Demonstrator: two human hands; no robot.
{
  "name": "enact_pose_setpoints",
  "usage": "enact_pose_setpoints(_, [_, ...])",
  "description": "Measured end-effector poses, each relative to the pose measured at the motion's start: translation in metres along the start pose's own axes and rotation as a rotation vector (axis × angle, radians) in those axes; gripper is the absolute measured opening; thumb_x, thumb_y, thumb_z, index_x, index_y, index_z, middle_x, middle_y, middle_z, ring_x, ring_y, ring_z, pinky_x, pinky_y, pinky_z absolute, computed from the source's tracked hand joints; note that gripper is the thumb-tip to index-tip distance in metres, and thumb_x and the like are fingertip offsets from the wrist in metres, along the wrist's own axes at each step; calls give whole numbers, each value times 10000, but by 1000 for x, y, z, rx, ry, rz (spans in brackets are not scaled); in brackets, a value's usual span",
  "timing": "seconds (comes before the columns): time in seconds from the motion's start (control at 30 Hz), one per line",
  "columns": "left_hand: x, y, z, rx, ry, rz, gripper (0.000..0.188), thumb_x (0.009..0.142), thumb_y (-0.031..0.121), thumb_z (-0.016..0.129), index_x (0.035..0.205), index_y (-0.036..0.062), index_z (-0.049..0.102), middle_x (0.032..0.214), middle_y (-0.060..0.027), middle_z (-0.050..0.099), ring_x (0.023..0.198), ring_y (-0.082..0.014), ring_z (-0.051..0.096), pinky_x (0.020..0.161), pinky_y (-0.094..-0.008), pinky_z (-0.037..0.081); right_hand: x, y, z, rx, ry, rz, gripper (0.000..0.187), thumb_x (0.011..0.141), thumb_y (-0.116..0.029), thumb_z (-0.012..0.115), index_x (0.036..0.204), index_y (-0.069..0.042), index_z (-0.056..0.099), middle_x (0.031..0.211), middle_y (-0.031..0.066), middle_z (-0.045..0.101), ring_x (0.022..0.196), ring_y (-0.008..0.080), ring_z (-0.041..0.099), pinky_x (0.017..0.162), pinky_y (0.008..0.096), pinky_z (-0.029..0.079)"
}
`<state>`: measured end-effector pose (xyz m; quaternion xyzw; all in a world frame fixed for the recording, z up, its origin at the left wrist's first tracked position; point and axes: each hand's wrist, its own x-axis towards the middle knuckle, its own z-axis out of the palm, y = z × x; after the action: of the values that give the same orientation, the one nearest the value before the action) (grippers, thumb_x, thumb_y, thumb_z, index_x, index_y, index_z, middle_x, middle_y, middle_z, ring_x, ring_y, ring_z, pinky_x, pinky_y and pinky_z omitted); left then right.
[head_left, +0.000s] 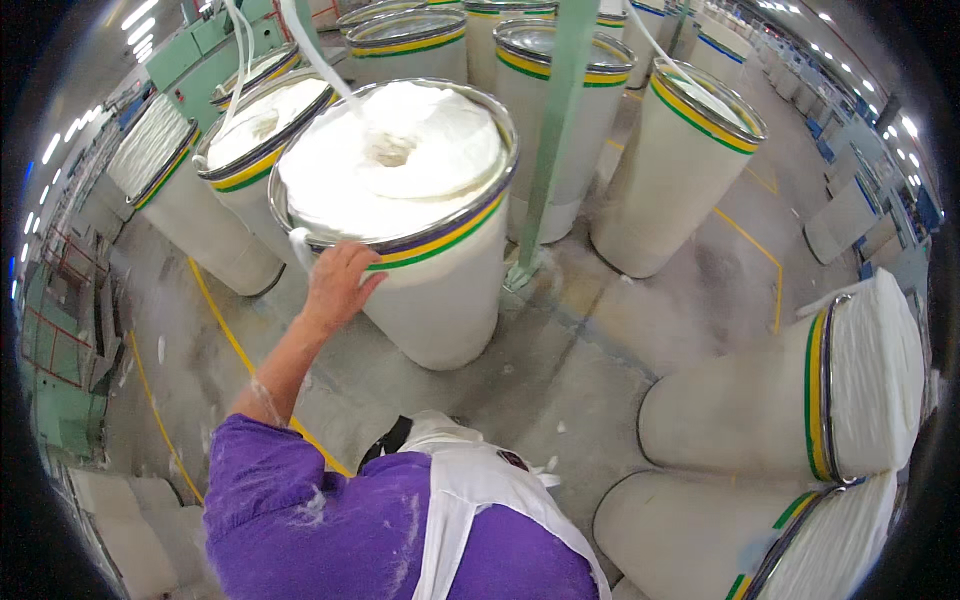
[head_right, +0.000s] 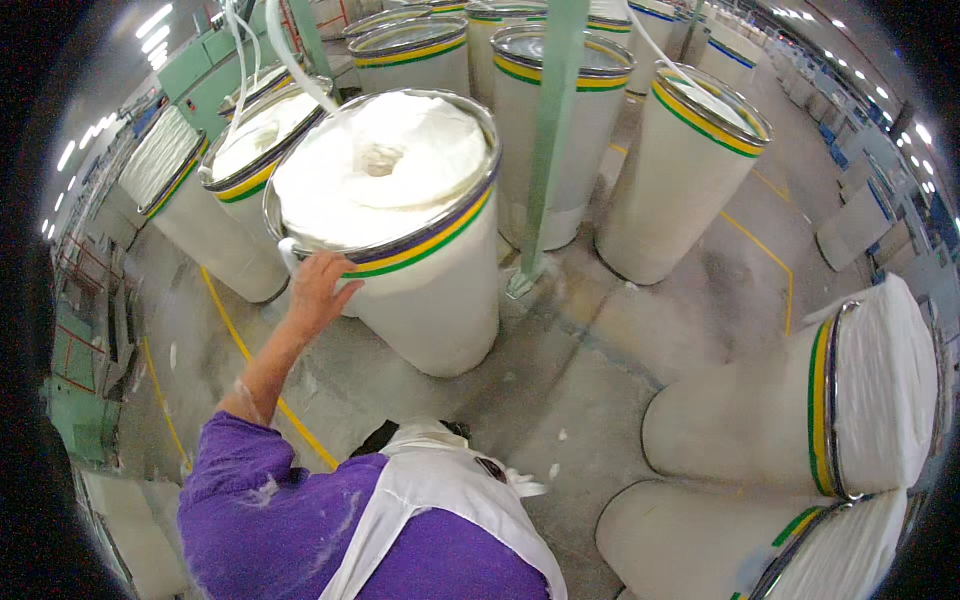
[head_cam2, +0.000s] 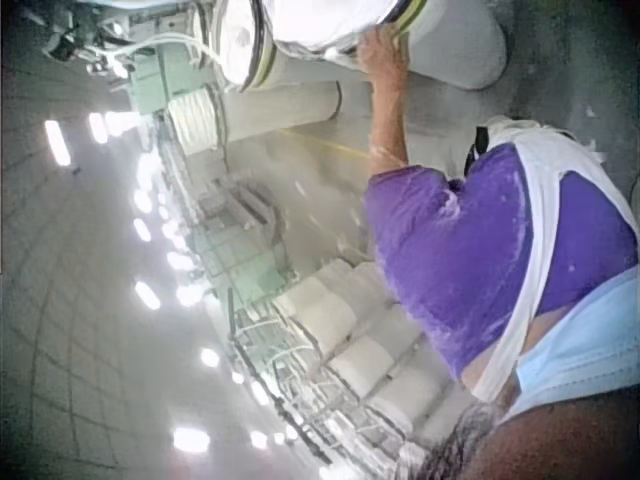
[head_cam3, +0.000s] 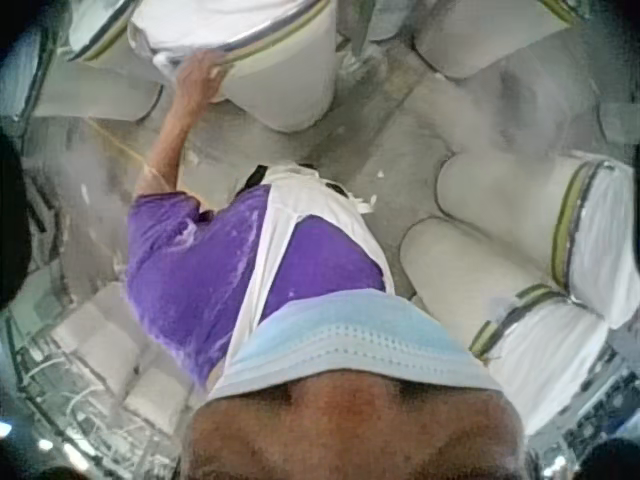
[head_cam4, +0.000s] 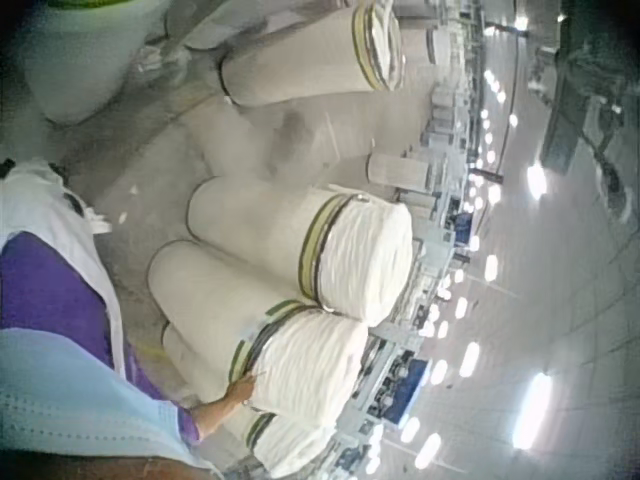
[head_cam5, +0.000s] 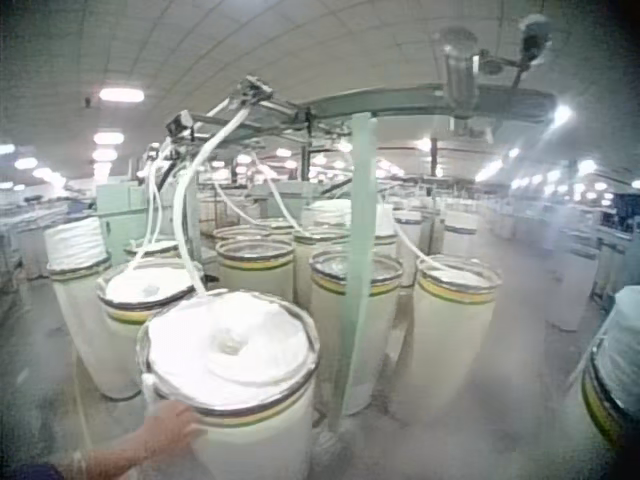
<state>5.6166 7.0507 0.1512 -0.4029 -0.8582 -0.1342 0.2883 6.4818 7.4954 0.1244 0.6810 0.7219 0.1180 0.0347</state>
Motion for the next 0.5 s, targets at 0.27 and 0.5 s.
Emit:
enact_pose_setpoints(0.27, [36,-72,22,-213,-300,87,333,768,386,703,717,84,571,682,-62,570,639,-250,569,580,-355,458,-105,-106,-11,-169,128,51,467,977,-379,358,1067,-2,619,949,253,633,810,375,609,720,481,468])
enact_pose_setpoints(0.5, [40,-83,45,-205,-131,282,276,801,333,669,770,75,575,706,-54,581,639,-234,577,568,-352,469,-169,-271,-36,-82,182,252,461,983,-381,383,1182,-17,585,1067,182,645,966,331,618,803,361,501])
